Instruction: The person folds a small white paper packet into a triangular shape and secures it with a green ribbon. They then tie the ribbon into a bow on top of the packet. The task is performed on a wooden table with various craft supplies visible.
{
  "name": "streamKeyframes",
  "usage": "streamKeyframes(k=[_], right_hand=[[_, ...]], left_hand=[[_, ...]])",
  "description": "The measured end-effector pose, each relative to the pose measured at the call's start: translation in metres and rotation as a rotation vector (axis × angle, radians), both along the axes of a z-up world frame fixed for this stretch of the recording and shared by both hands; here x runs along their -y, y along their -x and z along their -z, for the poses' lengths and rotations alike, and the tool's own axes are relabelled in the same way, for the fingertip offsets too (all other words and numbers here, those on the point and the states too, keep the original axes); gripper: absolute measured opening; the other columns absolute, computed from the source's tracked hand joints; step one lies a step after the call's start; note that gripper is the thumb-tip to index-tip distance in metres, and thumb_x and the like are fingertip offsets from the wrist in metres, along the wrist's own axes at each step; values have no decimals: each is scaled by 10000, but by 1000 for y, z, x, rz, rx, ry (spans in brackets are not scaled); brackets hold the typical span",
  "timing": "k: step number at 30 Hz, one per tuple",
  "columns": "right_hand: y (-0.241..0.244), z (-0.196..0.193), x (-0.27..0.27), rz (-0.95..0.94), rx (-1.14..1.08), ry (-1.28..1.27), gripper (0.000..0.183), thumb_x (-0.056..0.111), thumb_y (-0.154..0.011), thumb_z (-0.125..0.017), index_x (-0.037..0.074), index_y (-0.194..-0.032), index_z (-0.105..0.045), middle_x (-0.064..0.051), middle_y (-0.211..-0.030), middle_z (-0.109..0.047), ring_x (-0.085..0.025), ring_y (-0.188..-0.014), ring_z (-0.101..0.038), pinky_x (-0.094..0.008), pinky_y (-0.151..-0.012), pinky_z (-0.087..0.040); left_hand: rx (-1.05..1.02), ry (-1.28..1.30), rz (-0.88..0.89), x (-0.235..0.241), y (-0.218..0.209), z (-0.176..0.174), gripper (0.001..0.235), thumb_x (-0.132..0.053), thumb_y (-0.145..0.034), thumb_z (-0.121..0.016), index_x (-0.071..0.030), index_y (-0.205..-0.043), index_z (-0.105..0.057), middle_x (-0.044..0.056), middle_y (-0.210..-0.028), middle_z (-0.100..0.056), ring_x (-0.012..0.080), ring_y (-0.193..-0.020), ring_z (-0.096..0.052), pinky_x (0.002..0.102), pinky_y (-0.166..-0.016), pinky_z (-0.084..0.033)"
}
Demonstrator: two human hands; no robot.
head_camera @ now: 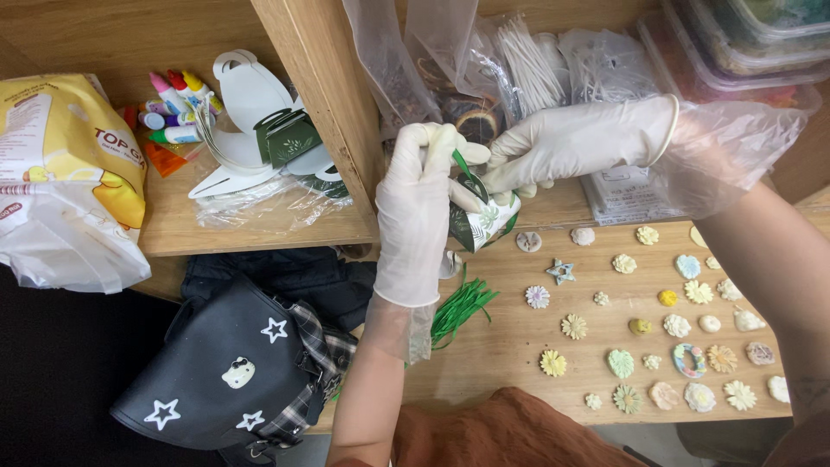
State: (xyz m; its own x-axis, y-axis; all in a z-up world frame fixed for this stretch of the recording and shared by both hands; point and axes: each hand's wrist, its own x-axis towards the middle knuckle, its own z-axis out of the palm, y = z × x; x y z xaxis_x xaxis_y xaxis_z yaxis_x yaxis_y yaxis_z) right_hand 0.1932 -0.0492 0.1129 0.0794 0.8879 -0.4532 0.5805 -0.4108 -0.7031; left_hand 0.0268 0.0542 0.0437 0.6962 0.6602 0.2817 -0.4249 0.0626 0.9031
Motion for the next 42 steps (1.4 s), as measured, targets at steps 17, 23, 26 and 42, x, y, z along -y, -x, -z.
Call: streamKeyframes(k=[17, 23, 26, 42], right_hand=[[-27, 4, 21, 127, -20, 31, 480, 402, -882, -602, 135, -1253, -747, 44, -975, -751, -100, -844, -610, -258, -843, -514], [-20, -13, 32, 131, 126, 156, 385, 459, -882, -711, 102, -1006, -781, -6, -810, -691, -100, -796, -590, -298, -756, -496], [-15, -11, 33, 115, 183, 170, 347, 429, -891, -737, 93, -971, -775, -43, -771, -649, -135, -742, -566, -332, -695, -505], [-70, -38, 63, 78, 215, -116, 341, 217, -882, -827, 51, -1143, -684, -79, -889, -674, -173, -861, -607, -327, -863, -557]], left_hand=[[357, 2, -91, -8, -13, -22, 125, -131, -1117, -541, -7, -1122, -527, 96, -909, -679, 161, -777, -685, 320, -775, -616], [429, -132, -66, -3, -7, -18, 259, 63, -1002, -643, 6, -1219, -512, 54, -1182, -619, 139, -1012, -665, 335, -975, -603], [371, -236, 67, -6, 2, -13, 374, 120, -1071, -627, 9, -1402, -494, 99, -1289, -623, 143, -1168, -650, 305, -1111, -552], [158, -143, 460, -16, 17, -30, 652, 224, -979, -501, -34, -1573, -425, 146, -1594, -500, 222, -1586, -429, 358, -1335, -319]])
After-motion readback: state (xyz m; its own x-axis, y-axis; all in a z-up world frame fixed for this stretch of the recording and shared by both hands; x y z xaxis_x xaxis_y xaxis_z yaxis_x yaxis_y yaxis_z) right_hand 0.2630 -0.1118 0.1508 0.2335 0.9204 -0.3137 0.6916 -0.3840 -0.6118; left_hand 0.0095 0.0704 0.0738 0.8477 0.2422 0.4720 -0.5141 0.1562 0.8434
